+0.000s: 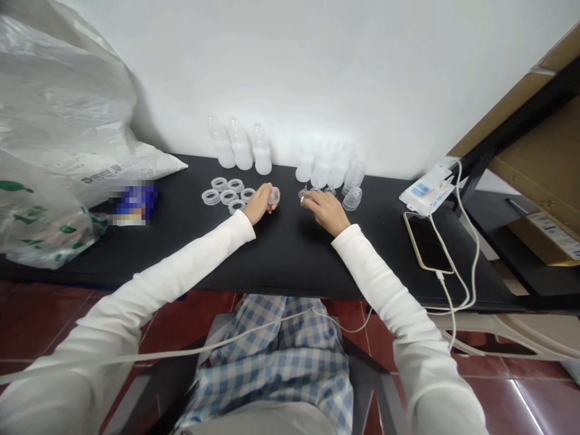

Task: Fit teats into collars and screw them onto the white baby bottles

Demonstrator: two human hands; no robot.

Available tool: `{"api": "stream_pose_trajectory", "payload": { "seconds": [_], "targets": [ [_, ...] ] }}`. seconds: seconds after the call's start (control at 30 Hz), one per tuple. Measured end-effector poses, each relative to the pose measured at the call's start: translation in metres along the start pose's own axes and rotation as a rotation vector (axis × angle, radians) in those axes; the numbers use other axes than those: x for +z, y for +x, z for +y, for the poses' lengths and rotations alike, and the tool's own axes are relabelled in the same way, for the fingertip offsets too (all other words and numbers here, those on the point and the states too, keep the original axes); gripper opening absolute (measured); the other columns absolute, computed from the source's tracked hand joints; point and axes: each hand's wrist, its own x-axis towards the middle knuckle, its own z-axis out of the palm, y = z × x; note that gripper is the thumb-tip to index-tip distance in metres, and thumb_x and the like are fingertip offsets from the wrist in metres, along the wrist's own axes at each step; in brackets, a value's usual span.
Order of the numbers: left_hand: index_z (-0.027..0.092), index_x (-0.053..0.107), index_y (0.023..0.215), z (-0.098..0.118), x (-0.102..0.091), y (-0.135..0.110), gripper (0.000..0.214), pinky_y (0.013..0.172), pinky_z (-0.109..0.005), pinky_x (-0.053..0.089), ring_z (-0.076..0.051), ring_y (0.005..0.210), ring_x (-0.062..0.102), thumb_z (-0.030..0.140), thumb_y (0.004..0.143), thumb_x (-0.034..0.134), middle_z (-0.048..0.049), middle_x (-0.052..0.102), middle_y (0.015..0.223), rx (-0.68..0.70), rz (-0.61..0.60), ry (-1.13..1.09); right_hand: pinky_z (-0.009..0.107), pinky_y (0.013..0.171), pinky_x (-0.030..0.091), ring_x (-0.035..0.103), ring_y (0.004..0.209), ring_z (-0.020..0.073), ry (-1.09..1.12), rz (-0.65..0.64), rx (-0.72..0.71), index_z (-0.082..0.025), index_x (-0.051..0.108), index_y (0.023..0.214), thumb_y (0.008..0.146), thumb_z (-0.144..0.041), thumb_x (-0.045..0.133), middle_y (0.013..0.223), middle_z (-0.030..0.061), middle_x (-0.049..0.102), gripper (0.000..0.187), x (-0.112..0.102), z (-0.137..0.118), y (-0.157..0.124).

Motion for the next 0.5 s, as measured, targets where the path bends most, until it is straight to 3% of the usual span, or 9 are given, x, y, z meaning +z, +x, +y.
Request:
{"api": "stream_pose_trajectory", "payload": {
  "seconds": [0.1,0.2,0.37,0.5],
  "targets": [
    [0.022,0.041,0.09,-0.005,-0.002,0.002,0.02,0.063,-0.024,0.043,-0.01,0.058,0.051,0.037,0.096,0.054,0.005,0.053,0.069,0.06,0.049,0.082,0.034,0.079,0.039,0.062,0.103,0.022,0.009,-0.033,0.1,-0.02,0.064,0.107,0.092,-0.003,0.039,0.117,0.0096,0.07,0.034,-0.004,0.008,-0.003],
    [0.022,0.039,0.098,-0.012,0.0,0.002,0.034,0.073,-0.026,0.048,-0.011,0.073,0.057,0.03,0.084,0.07,0.0006,0.056,0.088,0.189,0.027,0.217,0.035,0.081,0.037,0.06,0.106,0.0238,0.042,-0.115,0.133,-0.019,0.064,0.109,0.087,-0.002,0.042,0.117,0.0108,0.068,0.035,-0.006,0.008,-0.001],
    [0.017,0.044,0.114,-0.02,0.0,0.001,0.037,0.096,-0.038,0.048,-0.021,0.102,0.058,0.021,0.082,0.061,-0.01,0.057,0.114,0.422,-0.027,0.53,0.038,0.083,0.033,0.056,0.096,0.0246,0.022,-0.248,0.153,-0.018,0.064,0.109,0.084,-0.004,0.044,0.111,0.0103,0.067,0.036,-0.007,0.002,0.0],
    [0.014,0.051,0.123,-0.014,0.0,-0.006,0.039,0.107,-0.046,0.041,-0.03,0.118,0.053,0.022,0.085,0.056,-0.0151,0.058,0.125,0.411,0.003,0.803,0.038,0.084,0.032,0.054,0.096,0.0252,0.009,-0.25,0.193,-0.019,0.067,0.109,0.086,-0.012,0.047,0.109,0.0096,0.066,0.032,-0.01,0.002,-0.002]
  ]
}}
